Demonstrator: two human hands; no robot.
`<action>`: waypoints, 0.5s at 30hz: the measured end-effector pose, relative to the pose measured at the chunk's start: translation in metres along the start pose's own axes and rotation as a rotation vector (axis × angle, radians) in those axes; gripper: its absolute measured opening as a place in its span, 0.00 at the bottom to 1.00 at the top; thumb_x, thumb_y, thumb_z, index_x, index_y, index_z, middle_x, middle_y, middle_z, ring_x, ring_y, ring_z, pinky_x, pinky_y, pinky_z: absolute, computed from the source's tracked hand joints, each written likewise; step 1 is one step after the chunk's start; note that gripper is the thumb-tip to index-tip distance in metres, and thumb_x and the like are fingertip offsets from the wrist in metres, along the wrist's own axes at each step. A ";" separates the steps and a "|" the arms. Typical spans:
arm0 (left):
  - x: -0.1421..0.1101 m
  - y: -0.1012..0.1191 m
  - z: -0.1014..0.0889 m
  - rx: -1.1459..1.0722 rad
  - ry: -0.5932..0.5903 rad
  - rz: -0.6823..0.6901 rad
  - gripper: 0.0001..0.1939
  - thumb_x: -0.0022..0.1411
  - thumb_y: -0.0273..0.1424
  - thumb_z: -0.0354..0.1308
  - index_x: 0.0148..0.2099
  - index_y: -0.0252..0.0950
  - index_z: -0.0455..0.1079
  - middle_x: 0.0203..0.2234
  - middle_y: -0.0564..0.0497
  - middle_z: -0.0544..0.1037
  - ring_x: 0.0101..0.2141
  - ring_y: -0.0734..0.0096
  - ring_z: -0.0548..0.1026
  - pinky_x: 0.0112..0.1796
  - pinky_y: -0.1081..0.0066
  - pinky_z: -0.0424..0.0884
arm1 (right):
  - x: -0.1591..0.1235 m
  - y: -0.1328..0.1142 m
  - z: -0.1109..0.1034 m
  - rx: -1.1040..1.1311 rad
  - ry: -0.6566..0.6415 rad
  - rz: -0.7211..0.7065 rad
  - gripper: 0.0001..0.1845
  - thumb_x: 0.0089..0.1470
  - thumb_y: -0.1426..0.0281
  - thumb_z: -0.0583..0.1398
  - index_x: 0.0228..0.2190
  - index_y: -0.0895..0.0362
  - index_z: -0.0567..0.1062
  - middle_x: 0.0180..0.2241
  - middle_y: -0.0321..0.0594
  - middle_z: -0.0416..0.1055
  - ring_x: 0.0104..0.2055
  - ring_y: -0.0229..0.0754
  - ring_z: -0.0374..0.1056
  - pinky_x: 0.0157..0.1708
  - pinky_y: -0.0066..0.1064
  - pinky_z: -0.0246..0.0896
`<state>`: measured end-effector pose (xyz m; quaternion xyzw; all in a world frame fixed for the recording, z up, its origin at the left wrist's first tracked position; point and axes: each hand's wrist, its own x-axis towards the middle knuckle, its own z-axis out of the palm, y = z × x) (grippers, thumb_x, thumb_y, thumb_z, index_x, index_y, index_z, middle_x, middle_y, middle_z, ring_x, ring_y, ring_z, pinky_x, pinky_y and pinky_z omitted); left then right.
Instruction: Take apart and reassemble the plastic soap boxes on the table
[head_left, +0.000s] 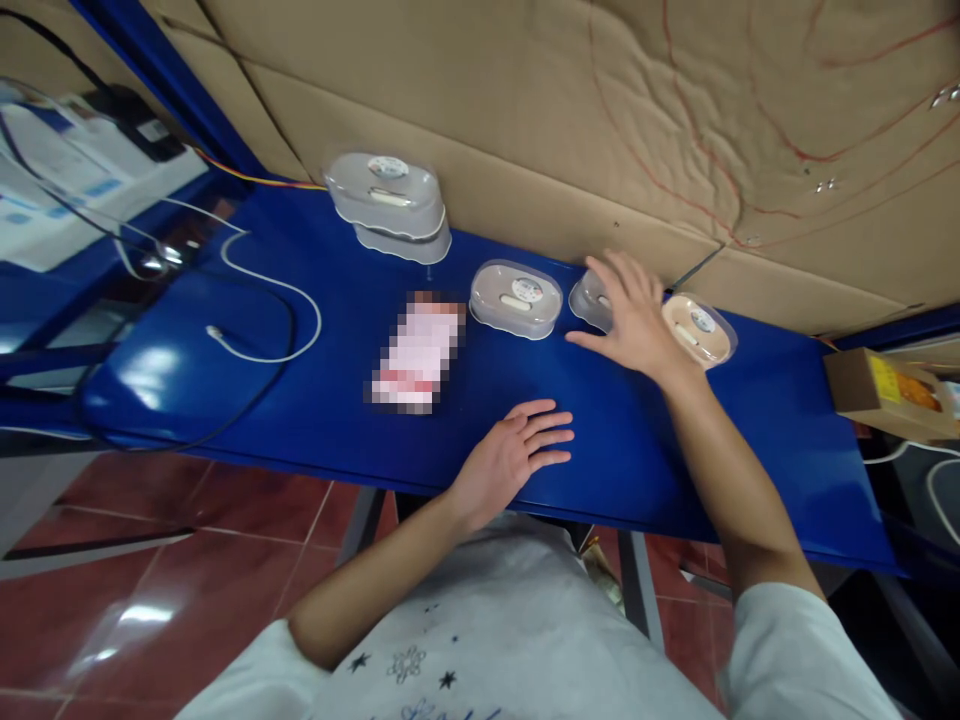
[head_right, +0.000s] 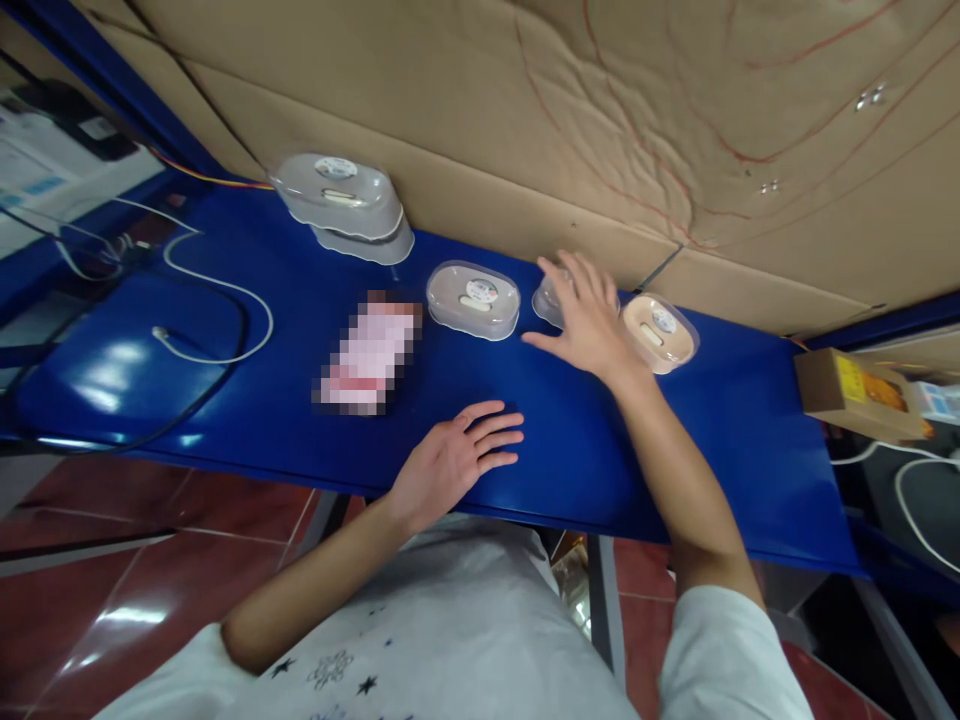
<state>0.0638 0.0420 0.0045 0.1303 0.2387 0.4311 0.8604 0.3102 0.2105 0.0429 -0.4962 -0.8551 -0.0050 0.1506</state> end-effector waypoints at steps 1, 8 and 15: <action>0.000 0.000 0.000 -0.005 0.006 0.004 0.22 0.71 0.42 0.60 0.59 0.34 0.75 0.59 0.34 0.78 0.58 0.46 0.76 0.59 0.49 0.69 | 0.009 -0.012 0.004 0.034 -0.013 -0.033 0.61 0.53 0.37 0.66 0.75 0.50 0.52 0.76 0.56 0.50 0.78 0.70 0.47 0.72 0.69 0.45; -0.008 0.009 0.004 -0.144 0.063 -0.009 0.32 0.75 0.44 0.53 0.72 0.31 0.62 0.63 0.30 0.75 0.64 0.44 0.74 0.66 0.49 0.62 | 0.040 -0.055 0.035 0.202 -0.108 -0.056 0.50 0.59 0.52 0.69 0.72 0.57 0.58 0.72 0.60 0.58 0.73 0.65 0.59 0.71 0.59 0.58; -0.018 0.020 -0.004 -0.344 0.082 -0.087 0.40 0.72 0.58 0.52 0.74 0.38 0.60 0.65 0.33 0.74 0.70 0.41 0.67 0.67 0.40 0.63 | -0.042 -0.077 -0.003 0.568 -0.109 -0.173 0.48 0.58 0.48 0.70 0.70 0.49 0.59 0.67 0.54 0.65 0.69 0.58 0.64 0.69 0.55 0.63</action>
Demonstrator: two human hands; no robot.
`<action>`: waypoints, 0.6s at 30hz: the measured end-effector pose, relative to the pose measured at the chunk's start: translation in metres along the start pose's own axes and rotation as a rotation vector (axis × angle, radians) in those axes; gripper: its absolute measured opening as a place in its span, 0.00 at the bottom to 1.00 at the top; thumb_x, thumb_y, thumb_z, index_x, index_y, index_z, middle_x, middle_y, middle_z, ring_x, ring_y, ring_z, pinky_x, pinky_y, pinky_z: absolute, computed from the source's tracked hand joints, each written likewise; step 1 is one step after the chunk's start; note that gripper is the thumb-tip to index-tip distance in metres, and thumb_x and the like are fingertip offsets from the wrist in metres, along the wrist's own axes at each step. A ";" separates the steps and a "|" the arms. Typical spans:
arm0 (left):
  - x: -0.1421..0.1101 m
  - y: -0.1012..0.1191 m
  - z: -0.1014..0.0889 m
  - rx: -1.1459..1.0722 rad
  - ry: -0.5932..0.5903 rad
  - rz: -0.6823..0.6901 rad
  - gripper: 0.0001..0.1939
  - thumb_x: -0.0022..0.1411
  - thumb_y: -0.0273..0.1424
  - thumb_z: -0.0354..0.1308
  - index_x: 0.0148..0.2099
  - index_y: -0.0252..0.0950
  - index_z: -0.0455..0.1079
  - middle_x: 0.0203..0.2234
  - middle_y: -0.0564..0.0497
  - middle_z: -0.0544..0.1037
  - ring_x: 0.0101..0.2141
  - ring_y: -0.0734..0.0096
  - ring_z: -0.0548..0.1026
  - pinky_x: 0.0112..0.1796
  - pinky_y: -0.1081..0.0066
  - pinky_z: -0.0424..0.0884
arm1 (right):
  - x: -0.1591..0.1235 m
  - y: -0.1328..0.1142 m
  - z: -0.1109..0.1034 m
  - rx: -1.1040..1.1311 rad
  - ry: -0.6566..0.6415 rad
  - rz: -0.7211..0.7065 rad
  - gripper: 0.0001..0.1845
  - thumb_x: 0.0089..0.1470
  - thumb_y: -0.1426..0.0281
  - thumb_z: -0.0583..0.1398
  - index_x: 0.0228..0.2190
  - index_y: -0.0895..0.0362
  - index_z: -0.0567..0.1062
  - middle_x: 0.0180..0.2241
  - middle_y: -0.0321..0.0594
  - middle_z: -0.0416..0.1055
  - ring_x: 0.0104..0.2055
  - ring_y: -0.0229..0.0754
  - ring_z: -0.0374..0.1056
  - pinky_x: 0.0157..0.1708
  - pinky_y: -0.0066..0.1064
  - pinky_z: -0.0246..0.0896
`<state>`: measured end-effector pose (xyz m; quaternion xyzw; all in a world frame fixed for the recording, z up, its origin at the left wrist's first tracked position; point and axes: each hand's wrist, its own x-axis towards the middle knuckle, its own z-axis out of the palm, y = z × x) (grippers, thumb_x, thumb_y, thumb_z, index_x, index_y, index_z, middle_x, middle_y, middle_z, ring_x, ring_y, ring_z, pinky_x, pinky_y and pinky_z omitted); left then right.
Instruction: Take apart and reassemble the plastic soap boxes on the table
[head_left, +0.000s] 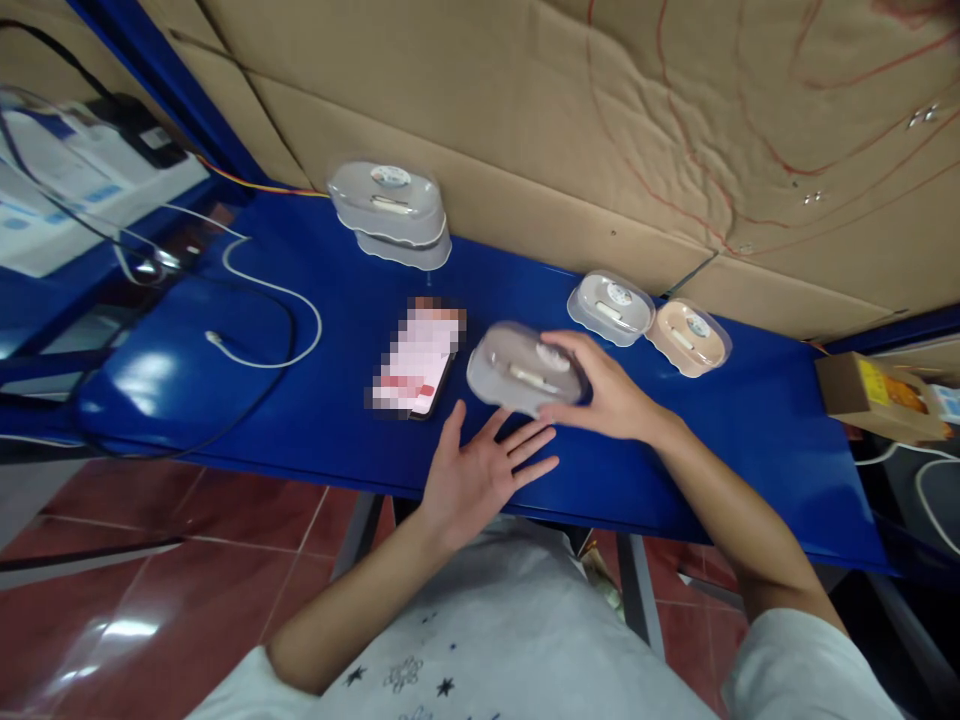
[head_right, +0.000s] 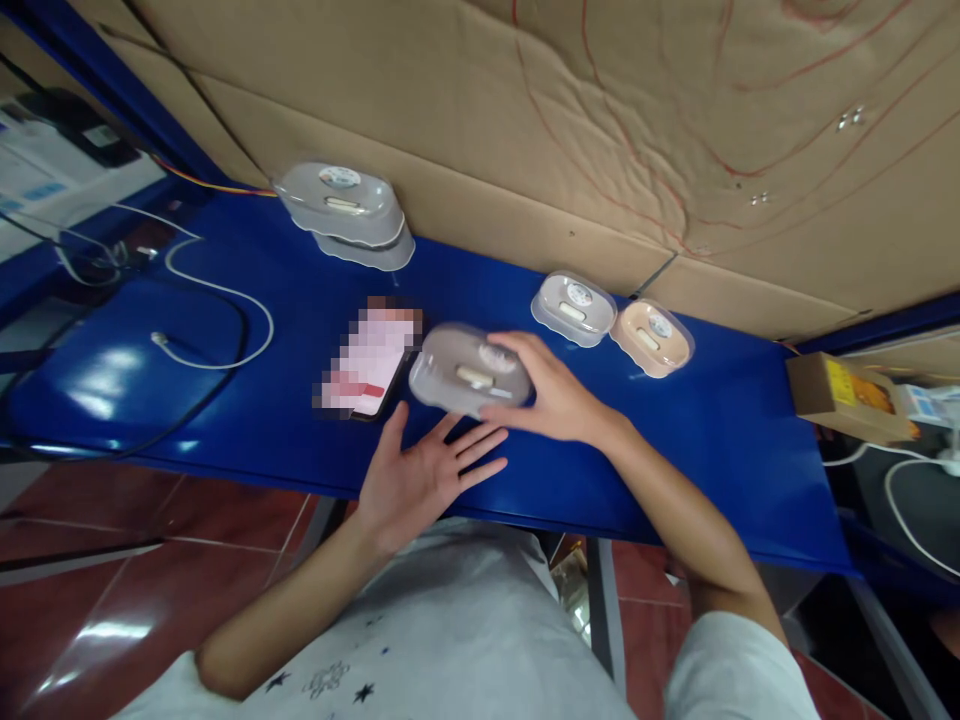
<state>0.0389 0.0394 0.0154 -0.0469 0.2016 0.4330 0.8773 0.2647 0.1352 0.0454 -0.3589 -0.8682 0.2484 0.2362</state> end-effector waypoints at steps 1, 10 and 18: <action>-0.001 0.001 -0.001 -0.018 -0.009 0.008 0.39 0.72 0.59 0.52 0.73 0.41 0.62 0.65 0.36 0.75 0.70 0.41 0.66 0.66 0.40 0.63 | -0.010 -0.008 -0.001 0.040 -0.067 -0.021 0.50 0.58 0.47 0.70 0.71 0.49 0.57 0.68 0.54 0.63 0.71 0.57 0.62 0.70 0.55 0.62; -0.006 0.003 0.003 -0.026 -0.036 0.097 0.37 0.75 0.57 0.48 0.73 0.38 0.63 0.67 0.36 0.74 0.72 0.41 0.62 0.68 0.35 0.59 | -0.003 -0.003 0.003 0.159 -0.077 -0.048 0.40 0.67 0.54 0.63 0.73 0.47 0.56 0.70 0.53 0.61 0.72 0.57 0.61 0.71 0.56 0.60; -0.010 0.003 -0.005 0.009 0.040 0.116 0.31 0.76 0.54 0.50 0.69 0.41 0.70 0.65 0.44 0.76 0.73 0.42 0.59 0.70 0.37 0.57 | -0.013 -0.017 0.008 0.247 -0.118 -0.072 0.40 0.67 0.53 0.63 0.72 0.46 0.57 0.70 0.51 0.61 0.73 0.55 0.61 0.71 0.52 0.61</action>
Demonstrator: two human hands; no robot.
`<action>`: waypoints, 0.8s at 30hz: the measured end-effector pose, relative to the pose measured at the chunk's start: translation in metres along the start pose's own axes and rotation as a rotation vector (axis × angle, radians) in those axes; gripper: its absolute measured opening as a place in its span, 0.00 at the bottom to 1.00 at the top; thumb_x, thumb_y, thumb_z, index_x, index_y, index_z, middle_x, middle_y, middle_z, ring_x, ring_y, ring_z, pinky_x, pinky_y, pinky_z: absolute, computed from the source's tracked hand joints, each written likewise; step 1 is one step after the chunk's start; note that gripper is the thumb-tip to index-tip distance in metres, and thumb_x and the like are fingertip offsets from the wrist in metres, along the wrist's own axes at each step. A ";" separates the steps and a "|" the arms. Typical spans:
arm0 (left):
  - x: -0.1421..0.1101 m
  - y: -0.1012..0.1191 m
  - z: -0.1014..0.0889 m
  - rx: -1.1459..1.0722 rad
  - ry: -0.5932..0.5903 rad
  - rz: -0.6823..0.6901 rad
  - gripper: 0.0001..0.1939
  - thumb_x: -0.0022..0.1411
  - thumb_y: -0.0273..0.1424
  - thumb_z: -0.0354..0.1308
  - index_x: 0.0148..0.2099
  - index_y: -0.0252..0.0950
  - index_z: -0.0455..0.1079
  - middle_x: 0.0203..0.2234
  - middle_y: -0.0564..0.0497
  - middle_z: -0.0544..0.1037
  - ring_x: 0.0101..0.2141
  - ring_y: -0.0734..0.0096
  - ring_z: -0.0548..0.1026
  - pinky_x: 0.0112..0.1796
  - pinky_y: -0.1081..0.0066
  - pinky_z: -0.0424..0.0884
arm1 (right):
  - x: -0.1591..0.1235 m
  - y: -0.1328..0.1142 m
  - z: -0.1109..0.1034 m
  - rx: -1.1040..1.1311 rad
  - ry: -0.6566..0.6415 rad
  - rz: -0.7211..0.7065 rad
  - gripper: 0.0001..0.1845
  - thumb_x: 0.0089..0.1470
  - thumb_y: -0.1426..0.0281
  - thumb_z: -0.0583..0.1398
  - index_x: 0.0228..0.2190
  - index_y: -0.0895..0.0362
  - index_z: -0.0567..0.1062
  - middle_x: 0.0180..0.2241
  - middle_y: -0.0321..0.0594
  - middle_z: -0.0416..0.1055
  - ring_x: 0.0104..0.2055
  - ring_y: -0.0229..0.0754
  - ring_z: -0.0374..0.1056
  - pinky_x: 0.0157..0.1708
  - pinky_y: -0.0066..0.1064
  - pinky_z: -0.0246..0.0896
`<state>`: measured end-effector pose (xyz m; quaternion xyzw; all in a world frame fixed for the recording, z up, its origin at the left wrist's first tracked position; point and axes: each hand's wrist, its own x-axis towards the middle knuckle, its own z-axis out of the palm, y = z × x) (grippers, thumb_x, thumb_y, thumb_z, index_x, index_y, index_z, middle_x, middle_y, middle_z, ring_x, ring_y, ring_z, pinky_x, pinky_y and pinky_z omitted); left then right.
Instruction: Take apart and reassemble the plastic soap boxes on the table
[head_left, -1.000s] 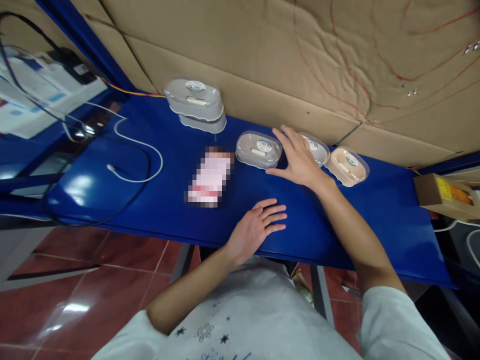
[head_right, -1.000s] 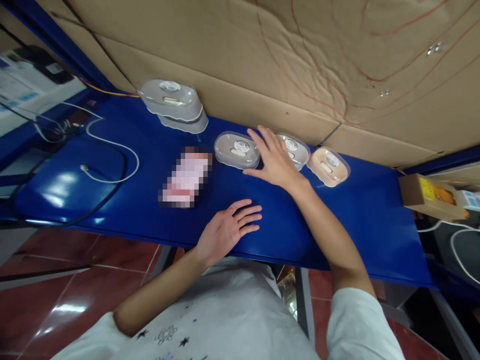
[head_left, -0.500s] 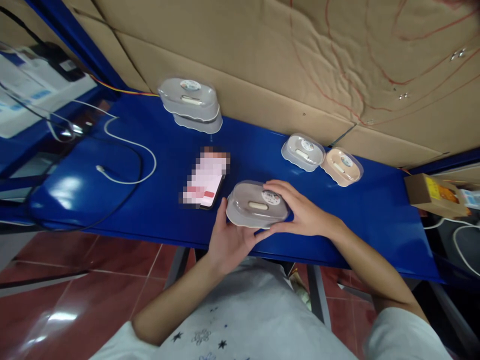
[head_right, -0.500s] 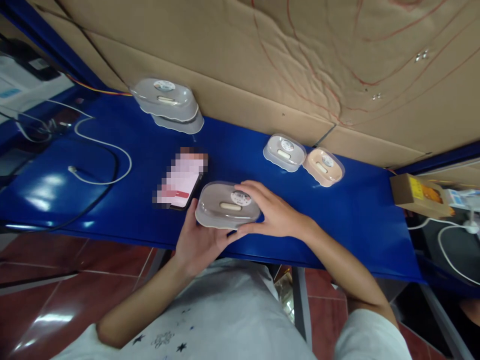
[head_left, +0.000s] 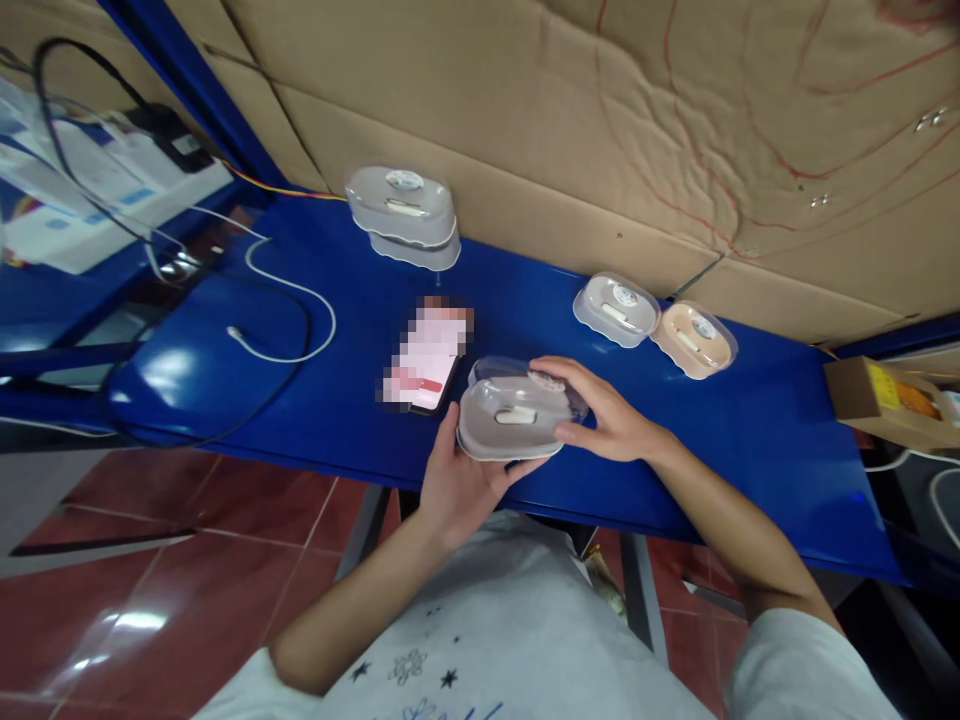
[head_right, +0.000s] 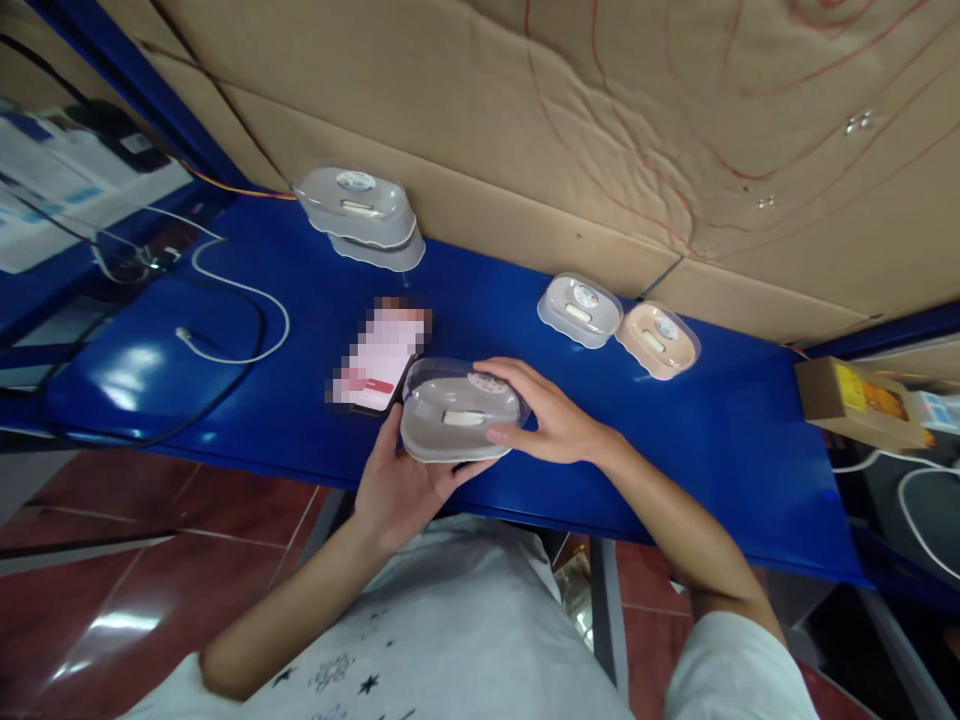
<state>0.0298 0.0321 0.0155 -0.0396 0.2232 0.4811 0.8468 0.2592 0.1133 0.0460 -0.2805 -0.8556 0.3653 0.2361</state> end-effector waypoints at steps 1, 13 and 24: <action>-0.001 -0.001 0.000 -0.002 0.002 -0.005 0.31 0.76 0.53 0.51 0.69 0.41 0.70 0.65 0.45 0.76 0.73 0.42 0.59 0.70 0.37 0.57 | 0.000 0.002 -0.002 -0.004 0.024 0.002 0.38 0.67 0.53 0.63 0.72 0.46 0.58 0.70 0.50 0.63 0.72 0.54 0.62 0.70 0.52 0.61; -0.005 -0.003 -0.012 0.059 -0.014 -0.019 0.32 0.75 0.55 0.51 0.71 0.45 0.69 0.66 0.48 0.76 0.72 0.44 0.63 0.70 0.38 0.56 | 0.080 0.067 -0.025 -0.852 0.143 0.335 0.39 0.64 0.56 0.64 0.68 0.63 0.65 0.72 0.65 0.59 0.74 0.69 0.57 0.73 0.67 0.42; -0.001 -0.001 -0.015 0.045 -0.069 -0.065 0.32 0.78 0.54 0.45 0.70 0.43 0.70 0.62 0.48 0.79 0.70 0.51 0.67 0.69 0.47 0.62 | 0.022 -0.015 0.003 -0.255 -0.188 0.011 0.50 0.61 0.43 0.65 0.74 0.48 0.56 0.77 0.51 0.49 0.78 0.58 0.50 0.73 0.56 0.55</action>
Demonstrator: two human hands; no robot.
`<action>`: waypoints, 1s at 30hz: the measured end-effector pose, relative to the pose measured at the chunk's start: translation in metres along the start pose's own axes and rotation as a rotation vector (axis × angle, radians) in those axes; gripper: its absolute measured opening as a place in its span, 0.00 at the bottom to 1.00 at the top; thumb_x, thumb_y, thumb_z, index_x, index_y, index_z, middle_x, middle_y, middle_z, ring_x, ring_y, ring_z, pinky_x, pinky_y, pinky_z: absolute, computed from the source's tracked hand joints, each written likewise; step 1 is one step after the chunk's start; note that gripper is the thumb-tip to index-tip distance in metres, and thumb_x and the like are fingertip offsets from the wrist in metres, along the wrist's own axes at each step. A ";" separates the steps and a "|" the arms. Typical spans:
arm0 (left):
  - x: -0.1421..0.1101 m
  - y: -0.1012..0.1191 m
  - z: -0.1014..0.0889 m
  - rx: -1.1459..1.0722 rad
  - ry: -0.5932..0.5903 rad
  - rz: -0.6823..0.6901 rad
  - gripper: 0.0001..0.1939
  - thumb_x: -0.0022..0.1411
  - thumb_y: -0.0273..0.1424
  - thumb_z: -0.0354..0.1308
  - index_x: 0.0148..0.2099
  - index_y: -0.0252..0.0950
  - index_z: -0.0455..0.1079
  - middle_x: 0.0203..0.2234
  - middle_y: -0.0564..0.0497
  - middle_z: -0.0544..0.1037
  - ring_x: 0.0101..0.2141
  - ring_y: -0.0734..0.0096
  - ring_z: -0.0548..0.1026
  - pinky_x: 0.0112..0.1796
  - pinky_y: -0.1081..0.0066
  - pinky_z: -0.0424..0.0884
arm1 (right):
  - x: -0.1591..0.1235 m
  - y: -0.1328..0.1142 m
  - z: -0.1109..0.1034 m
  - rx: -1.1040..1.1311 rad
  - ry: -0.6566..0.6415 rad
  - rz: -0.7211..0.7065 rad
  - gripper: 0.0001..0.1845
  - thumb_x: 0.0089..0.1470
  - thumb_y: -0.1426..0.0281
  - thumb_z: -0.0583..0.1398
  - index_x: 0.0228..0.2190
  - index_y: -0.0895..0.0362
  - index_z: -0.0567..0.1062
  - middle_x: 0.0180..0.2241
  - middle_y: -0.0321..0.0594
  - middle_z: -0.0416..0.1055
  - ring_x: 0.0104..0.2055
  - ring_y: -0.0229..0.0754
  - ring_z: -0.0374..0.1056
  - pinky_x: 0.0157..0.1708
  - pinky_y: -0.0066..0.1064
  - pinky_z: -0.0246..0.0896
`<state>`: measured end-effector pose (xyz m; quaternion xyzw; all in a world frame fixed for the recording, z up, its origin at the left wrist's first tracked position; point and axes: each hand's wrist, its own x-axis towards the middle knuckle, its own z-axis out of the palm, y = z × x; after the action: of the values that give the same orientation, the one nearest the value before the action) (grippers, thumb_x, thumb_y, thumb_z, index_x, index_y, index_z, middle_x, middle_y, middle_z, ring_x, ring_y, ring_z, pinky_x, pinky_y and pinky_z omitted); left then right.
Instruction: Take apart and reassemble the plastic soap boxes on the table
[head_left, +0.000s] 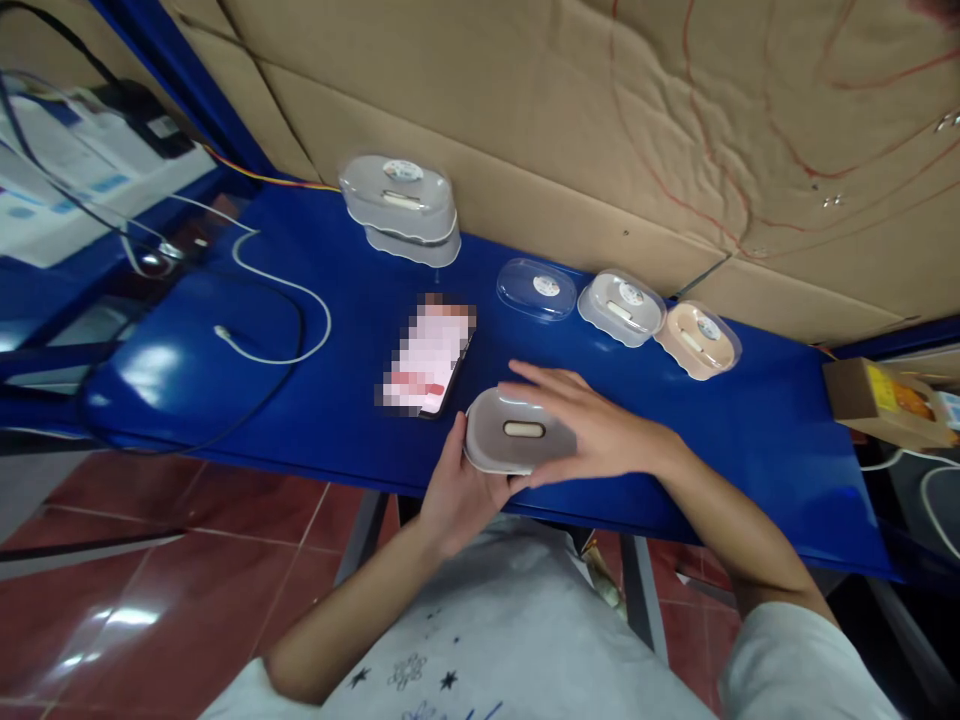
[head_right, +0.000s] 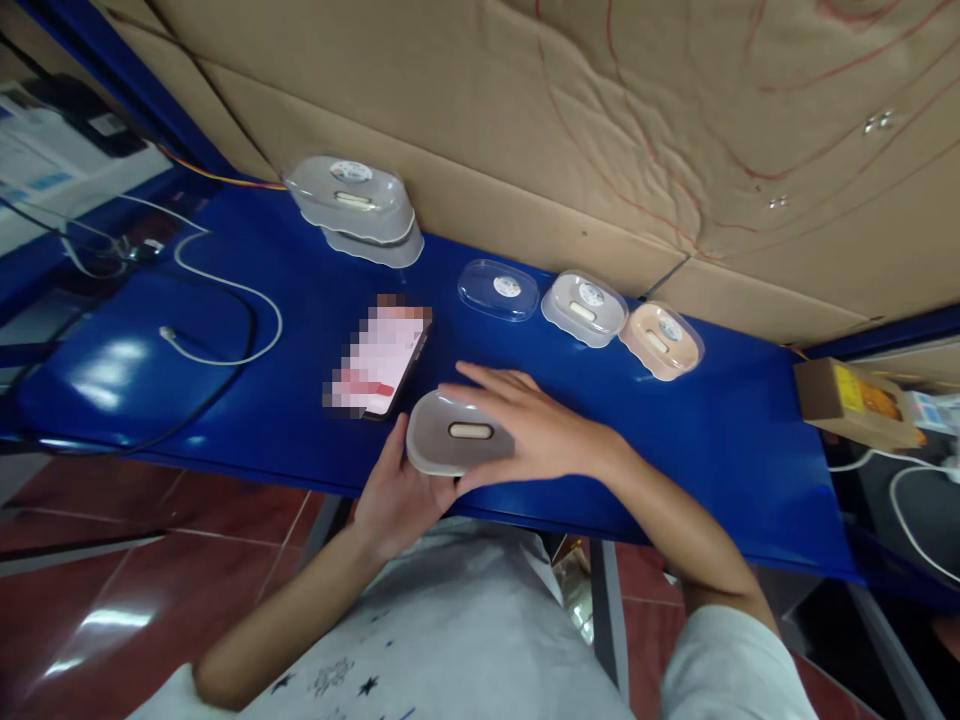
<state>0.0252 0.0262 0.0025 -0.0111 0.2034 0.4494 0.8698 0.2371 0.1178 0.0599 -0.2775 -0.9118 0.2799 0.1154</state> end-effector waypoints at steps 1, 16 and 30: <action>0.000 -0.001 0.000 0.002 0.017 0.001 0.31 0.79 0.54 0.44 0.70 0.43 0.70 0.61 0.48 0.80 0.70 0.53 0.67 0.69 0.49 0.62 | -0.007 -0.009 0.006 -0.013 -0.004 0.010 0.48 0.60 0.45 0.67 0.73 0.48 0.59 0.77 0.51 0.50 0.78 0.58 0.51 0.73 0.57 0.55; -0.020 -0.005 0.013 0.266 0.235 0.116 0.26 0.75 0.45 0.59 0.68 0.40 0.71 0.65 0.41 0.76 0.69 0.40 0.67 0.63 0.40 0.70 | 0.013 0.055 -0.005 -0.070 0.254 0.103 0.37 0.62 0.51 0.67 0.66 0.49 0.69 0.73 0.53 0.60 0.76 0.58 0.56 0.73 0.60 0.53; -0.006 0.010 0.006 1.359 0.222 0.700 0.37 0.70 0.33 0.65 0.76 0.47 0.59 0.78 0.48 0.53 0.77 0.58 0.49 0.74 0.56 0.43 | -0.011 0.041 0.004 -0.211 0.366 0.055 0.26 0.74 0.56 0.53 0.68 0.48 0.67 0.70 0.47 0.66 0.74 0.54 0.59 0.71 0.59 0.56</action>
<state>0.0162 0.0285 0.0119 0.5454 0.5124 0.4708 0.4672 0.2628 0.1380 0.0323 -0.3592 -0.8919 0.1307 0.2415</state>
